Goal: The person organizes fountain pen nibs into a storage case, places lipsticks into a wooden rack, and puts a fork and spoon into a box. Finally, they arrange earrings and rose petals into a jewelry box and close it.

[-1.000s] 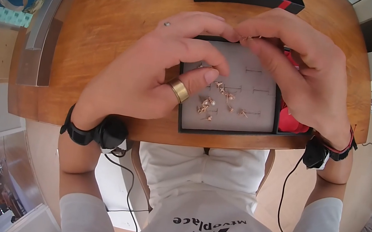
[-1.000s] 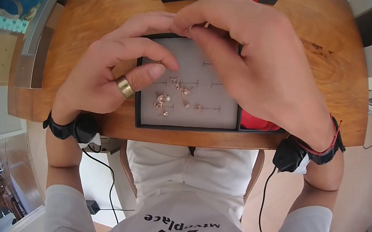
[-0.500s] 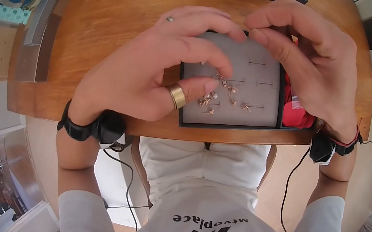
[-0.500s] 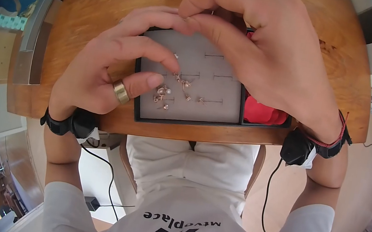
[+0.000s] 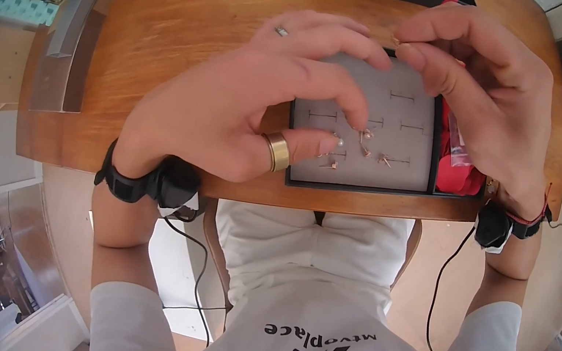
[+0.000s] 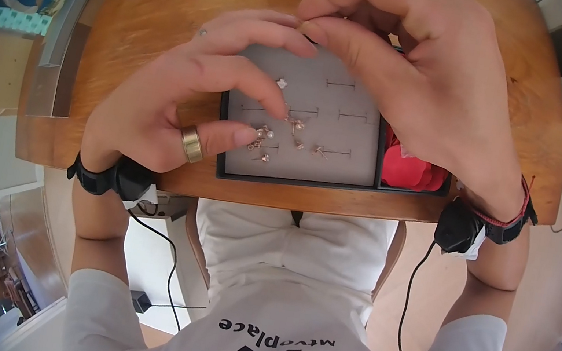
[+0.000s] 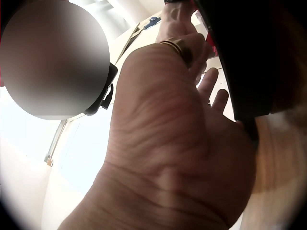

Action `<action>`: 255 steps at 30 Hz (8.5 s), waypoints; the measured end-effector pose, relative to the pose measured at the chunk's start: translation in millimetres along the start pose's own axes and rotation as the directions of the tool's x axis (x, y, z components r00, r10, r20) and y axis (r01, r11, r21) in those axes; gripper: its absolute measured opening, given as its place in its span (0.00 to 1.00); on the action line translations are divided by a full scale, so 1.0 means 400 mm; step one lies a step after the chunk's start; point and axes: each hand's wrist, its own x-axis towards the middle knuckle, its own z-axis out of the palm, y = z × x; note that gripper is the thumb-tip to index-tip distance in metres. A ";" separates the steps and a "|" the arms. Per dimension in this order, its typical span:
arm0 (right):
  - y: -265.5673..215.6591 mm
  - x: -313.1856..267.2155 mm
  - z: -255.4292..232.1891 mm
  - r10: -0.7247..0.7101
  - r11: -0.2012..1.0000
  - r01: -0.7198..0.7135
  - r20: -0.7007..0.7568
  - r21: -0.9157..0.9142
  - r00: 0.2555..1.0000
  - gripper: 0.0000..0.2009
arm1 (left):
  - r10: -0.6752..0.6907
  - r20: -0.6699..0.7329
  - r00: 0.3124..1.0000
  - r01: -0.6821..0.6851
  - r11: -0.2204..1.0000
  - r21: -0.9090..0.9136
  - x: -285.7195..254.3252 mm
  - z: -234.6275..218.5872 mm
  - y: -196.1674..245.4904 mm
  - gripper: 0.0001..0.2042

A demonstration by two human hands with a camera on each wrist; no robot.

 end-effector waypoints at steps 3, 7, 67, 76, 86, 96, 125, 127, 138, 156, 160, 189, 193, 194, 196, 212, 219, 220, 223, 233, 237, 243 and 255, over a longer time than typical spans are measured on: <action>0.000 0.001 0.002 -0.011 1.000 0.011 -0.008 -0.011 1.000 0.09 | -0.012 0.018 1.000 0.013 1.000 -0.007 -0.002 -0.001 -0.001 0.13; 0.001 0.004 0.000 -0.006 0.999 0.005 -0.024 -0.045 1.000 0.08 | -0.005 0.037 0.999 0.004 1.000 0.028 -0.003 -0.003 -0.008 0.14; 0.012 0.027 -0.012 -0.144 0.911 0.126 -0.018 -0.393 0.989 0.06 | -0.136 -0.146 0.980 0.144 0.988 0.051 0.016 0.017 -0.015 0.10; -0.008 0.015 0.015 -0.154 0.902 0.120 -0.051 -0.414 0.987 0.05 | 0.034 -0.060 0.998 -0.023 0.984 0.177 0.040 0.032 0.001 0.11; 0.018 0.011 0.005 -0.125 0.976 0.115 -0.044 -0.184 0.991 0.06 | -0.084 -0.194 0.977 0.070 0.994 -0.080 0.016 0.032 -0.036 0.06; 0.029 0.011 0.021 -0.299 0.848 0.267 0.003 -0.458 0.954 0.06 | 0.001 -0.177 0.984 -0.033 0.984 -0.177 -0.014 0.024 -0.059 0.06; 0.062 0.035 -0.024 -0.226 0.873 0.248 0.101 -0.419 0.969 0.07 | -0.038 -0.059 0.998 0.048 0.982 0.184 0.005 0.054 -0.022 0.09; 0.050 0.041 -0.028 -0.199 0.846 0.246 0.148 -0.473 0.969 0.07 | -0.059 -0.047 0.997 0.065 0.986 0.151 0.006 0.048 -0.006 0.08; 0.047 0.033 -0.021 -0.310 0.879 0.363 0.207 -0.310 0.928 0.07 | -0.007 -0.066 0.998 0.017 0.990 0.142 -0.004 0.041 -0.011 0.08; -0.021 0.015 -0.002 -0.077 0.852 0.131 0.126 -0.507 0.989 0.08 | -0.025 -0.018 1.000 0.027 0.991 0.132 0.003 0.037 -0.012 0.09; 0.033 0.032 -0.024 -0.181 0.913 0.221 0.146 -0.343 0.973 0.08 | -0.030 -0.008 1.000 0.031 0.991 0.134 0.005 0.032 -0.011 0.09; 0.069 0.037 -0.041 -0.389 0.798 0.507 0.363 -0.327 0.847 0.07 | -0.034 -0.369 0.929 0.086 0.988 0.128 0.021 0.028 -0.005 0.06; 0.048 0.039 -0.051 -0.371 0.782 0.535 0.451 -0.320 0.812 0.07 | -0.121 -0.402 0.908 0.125 0.992 -0.016 0.020 0.037 -0.004 0.08; 0.044 0.037 -0.052 -0.356 0.781 0.532 0.466 -0.327 0.810 0.07 | -0.119 -0.401 0.908 0.121 0.992 -0.021 0.019 0.037 -0.004 0.09; 0.045 0.032 -0.048 -0.358 0.840 0.483 0.417 -0.246 0.836 0.05 | -0.116 -0.405 0.907 0.120 0.993 -0.016 0.020 0.039 -0.003 0.09; 0.026 0.036 -0.052 -0.342 0.844 0.478 0.440 -0.245 0.830 0.04 | -0.142 -0.288 0.947 0.145 0.989 -0.011 0.003 0.023 -0.019 0.11; 0.014 0.034 -0.058 -0.276 0.868 0.422 0.451 -0.262 0.849 0.07 | -0.114 -0.313 0.943 0.087 0.992 -0.096 0.006 0.030 -0.032 0.15; 0.010 0.032 -0.051 -0.218 0.878 0.373 0.445 -0.298 0.869 0.07 | -0.049 -0.323 0.945 0.019 0.995 -0.096 0.006 0.033 -0.047 0.17; 0.006 0.019 -0.028 -0.163 0.879 0.319 0.406 -0.355 0.899 0.08 | -0.038 -0.349 0.936 -0.052 0.968 -0.244 -0.001 0.048 -0.033 0.20; 0.024 0.015 0.004 -0.292 0.854 0.408 0.351 -0.324 0.890 0.08 | 0.217 -0.375 0.901 -0.189 0.976 0.110 0.005 0.066 -0.067 0.24; 0.029 0.016 0.003 -0.305 0.854 0.416 0.346 -0.313 0.887 0.08 | 0.190 -0.402 0.896 -0.169 0.982 0.089 0.009 0.073 -0.060 0.23; 0.032 0.014 -0.002 -0.316 0.859 0.415 0.326 -0.302 0.891 0.08 | 0.203 -0.355 0.912 -0.198 0.979 0.051 0.007 0.069 -0.066 0.21; 0.000 0.016 -0.080 -0.235 0.886 0.304 0.226 -0.351 0.945 0.08 | 0.017 -0.270 0.963 -0.024 0.999 -0.023 0.027 0.045 -0.034 0.12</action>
